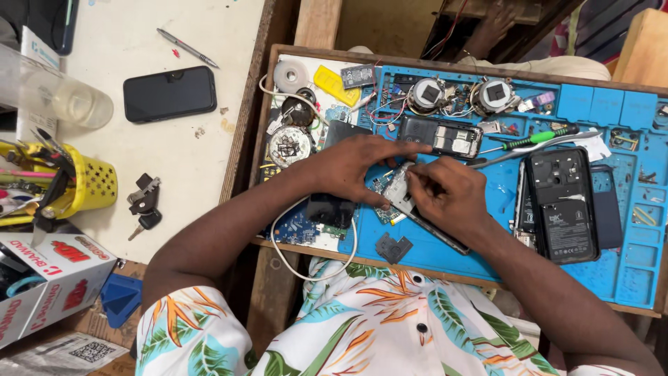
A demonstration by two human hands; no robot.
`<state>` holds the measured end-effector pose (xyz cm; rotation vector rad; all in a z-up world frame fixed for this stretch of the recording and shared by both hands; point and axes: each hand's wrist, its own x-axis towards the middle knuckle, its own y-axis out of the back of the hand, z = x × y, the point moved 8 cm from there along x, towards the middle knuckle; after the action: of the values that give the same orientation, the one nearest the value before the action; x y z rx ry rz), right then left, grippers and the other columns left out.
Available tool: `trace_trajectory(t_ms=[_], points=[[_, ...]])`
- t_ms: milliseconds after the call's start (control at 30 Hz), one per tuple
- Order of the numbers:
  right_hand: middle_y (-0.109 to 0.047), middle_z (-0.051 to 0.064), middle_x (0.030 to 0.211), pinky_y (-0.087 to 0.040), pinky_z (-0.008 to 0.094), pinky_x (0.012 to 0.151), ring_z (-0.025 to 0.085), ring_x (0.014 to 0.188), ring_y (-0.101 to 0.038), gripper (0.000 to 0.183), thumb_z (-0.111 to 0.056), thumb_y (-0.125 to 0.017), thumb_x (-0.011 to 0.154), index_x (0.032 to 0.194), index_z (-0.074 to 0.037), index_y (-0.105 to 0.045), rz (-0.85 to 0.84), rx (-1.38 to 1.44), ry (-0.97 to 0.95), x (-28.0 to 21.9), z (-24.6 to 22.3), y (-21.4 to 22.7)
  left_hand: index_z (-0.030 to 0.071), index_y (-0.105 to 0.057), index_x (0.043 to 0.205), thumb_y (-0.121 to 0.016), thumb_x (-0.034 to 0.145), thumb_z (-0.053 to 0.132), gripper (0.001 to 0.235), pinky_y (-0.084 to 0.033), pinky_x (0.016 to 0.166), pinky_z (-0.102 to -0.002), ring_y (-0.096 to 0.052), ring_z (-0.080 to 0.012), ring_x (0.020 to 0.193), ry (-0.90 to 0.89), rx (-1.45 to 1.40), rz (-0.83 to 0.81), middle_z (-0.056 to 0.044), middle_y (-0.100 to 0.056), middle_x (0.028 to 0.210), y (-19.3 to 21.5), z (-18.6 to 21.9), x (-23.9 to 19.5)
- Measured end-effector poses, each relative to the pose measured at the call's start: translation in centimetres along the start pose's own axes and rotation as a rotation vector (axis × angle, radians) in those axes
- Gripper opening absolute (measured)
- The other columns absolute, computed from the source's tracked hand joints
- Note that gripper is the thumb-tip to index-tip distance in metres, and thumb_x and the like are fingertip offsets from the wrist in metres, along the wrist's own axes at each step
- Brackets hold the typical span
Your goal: The person disassembles a smartphone, removes the battery, and manipulates internal components on a cluttered workbench. They use a screwdriver to pry open the device and handle various small parts and tools throughout the process.
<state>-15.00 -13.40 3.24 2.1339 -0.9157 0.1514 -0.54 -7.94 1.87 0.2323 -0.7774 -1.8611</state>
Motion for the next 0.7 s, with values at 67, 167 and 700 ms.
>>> trace_trajectory(t_ms=[67, 167, 700], points=[[-0.066, 0.007, 0.075, -0.048, 0.028, 0.051, 0.013, 0.057, -0.062, 0.011, -0.006, -0.081, 0.088, 0.096, -0.001, -0.075, 0.015, -0.018, -0.001, 0.0, 0.0, 0.0, 0.021, -0.033, 0.162, -0.086, 0.076, 0.048, 0.105, -0.046, 0.109, -0.049, -0.064, -0.0342, 0.126, 0.002, 0.006, 0.000, -0.012, -0.063, 0.145, 0.2, 0.1, 0.1], [-0.064, 0.007, 0.073, -0.048, 0.030, 0.051, 0.014, 0.056, -0.063, 0.011, -0.006, -0.081, 0.087, 0.095, -0.001, -0.074, -0.010, -0.015, 0.016, -0.1, -0.2, -0.3, 0.026, -0.035, 0.164, -0.082, 0.073, 0.047, 0.105, -0.050, 0.112, -0.045, -0.067, -0.0285, 0.128, 0.118, -0.067, -0.069, -0.007, -0.070, 0.134, -0.1, -0.6, -0.1], [-0.065, 0.008, 0.073, -0.049, 0.031, 0.051, 0.015, 0.056, -0.064, 0.010, -0.008, -0.080, 0.089, 0.094, -0.002, -0.073, -0.069, 0.009, 0.010, -0.4, 0.9, -1.0, 0.026, -0.024, 0.166, -0.085, 0.077, 0.059, 0.112, -0.045, 0.111, -0.049, -0.065, -0.0321, 0.128, 0.014, -0.047, -0.013, -0.009, -0.070, 0.141, 0.1, 0.0, 0.1]])
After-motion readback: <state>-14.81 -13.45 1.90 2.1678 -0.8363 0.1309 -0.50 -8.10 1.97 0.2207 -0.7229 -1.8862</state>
